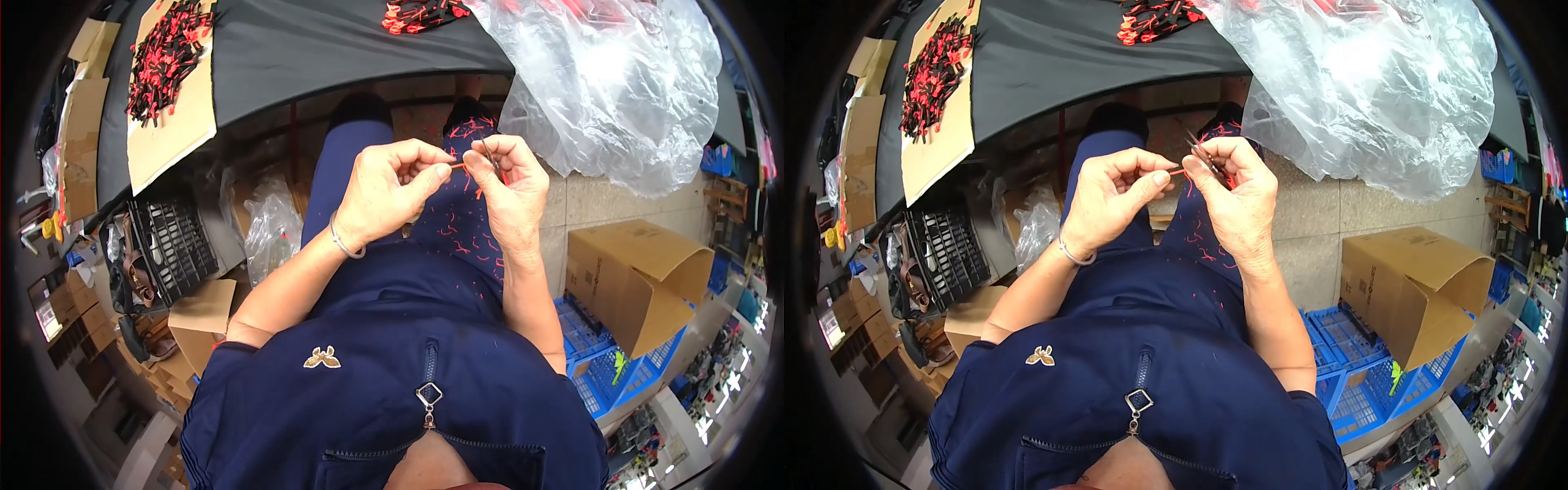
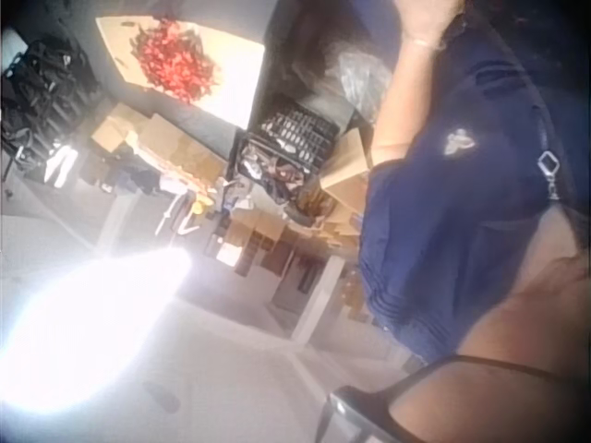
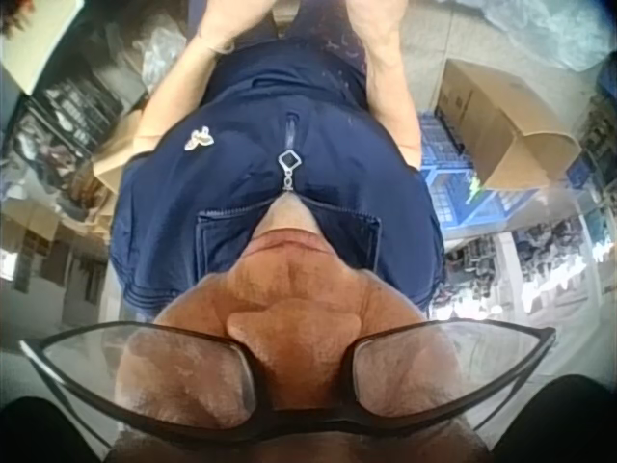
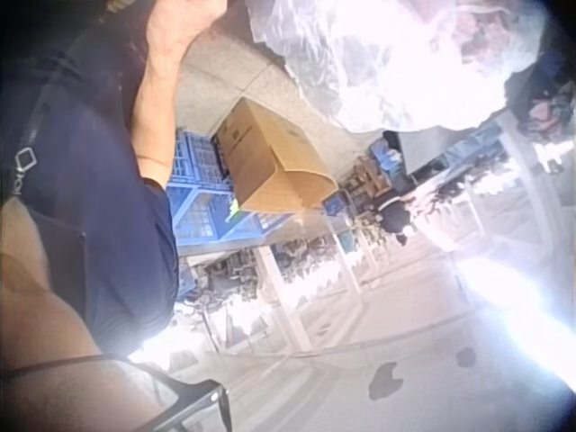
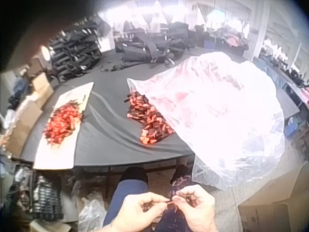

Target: The person is assembling small electrical components by sliding red rubber sleeves onto black wire connectors using their hands. They pick up components from a pile on the table and place the finished pieces onto a cardboard sheet.

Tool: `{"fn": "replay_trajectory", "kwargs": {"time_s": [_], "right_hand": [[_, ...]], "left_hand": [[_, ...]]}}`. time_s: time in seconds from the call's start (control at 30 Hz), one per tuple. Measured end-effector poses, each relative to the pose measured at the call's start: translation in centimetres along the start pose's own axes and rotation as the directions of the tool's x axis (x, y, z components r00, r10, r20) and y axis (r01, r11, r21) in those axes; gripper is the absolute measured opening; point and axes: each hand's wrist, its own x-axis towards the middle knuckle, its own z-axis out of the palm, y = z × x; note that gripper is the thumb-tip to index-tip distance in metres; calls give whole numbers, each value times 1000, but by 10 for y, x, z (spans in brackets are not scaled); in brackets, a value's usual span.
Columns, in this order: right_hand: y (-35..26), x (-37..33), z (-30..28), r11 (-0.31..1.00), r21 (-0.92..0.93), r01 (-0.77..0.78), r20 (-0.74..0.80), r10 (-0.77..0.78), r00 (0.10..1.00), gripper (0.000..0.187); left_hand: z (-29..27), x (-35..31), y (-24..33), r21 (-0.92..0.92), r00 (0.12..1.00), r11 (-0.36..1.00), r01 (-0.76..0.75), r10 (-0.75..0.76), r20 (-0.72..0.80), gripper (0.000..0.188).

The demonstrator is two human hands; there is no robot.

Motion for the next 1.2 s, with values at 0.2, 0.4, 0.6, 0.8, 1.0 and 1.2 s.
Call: {"fn": "replay_trajectory", "kwargs": {"time_s": [0.2,0.4,0.6,0.8,1.0,1.2], "right_hand": [[-7,-11,-2,954,-235,185,-120,-217,969,32],[-1,-9,-15,503,-717,482,98,-613,784,26],[1,-9,-16,389,-772,503,178,-627,758,26],[5,-8,-14,385,-769,510,193,-620,760,25],[8,-7,-12,402,-761,510,180,-624,760,24],[7,-7,-10,439,-749,496,169,-597,784,22]], "left_hand": [[-3,5,4,-200,994,974,107,-110,-6,12],[-1,5,7,-226,994,968,106,-110,-7,12],[-1,7,6,-265,992,957,121,-123,11,12],[-2,8,2,-309,990,940,143,-142,28,11],[-2,8,1,-359,986,919,164,-150,66,11],[-1,8,-1,-389,986,906,169,-155,67,10]]}}
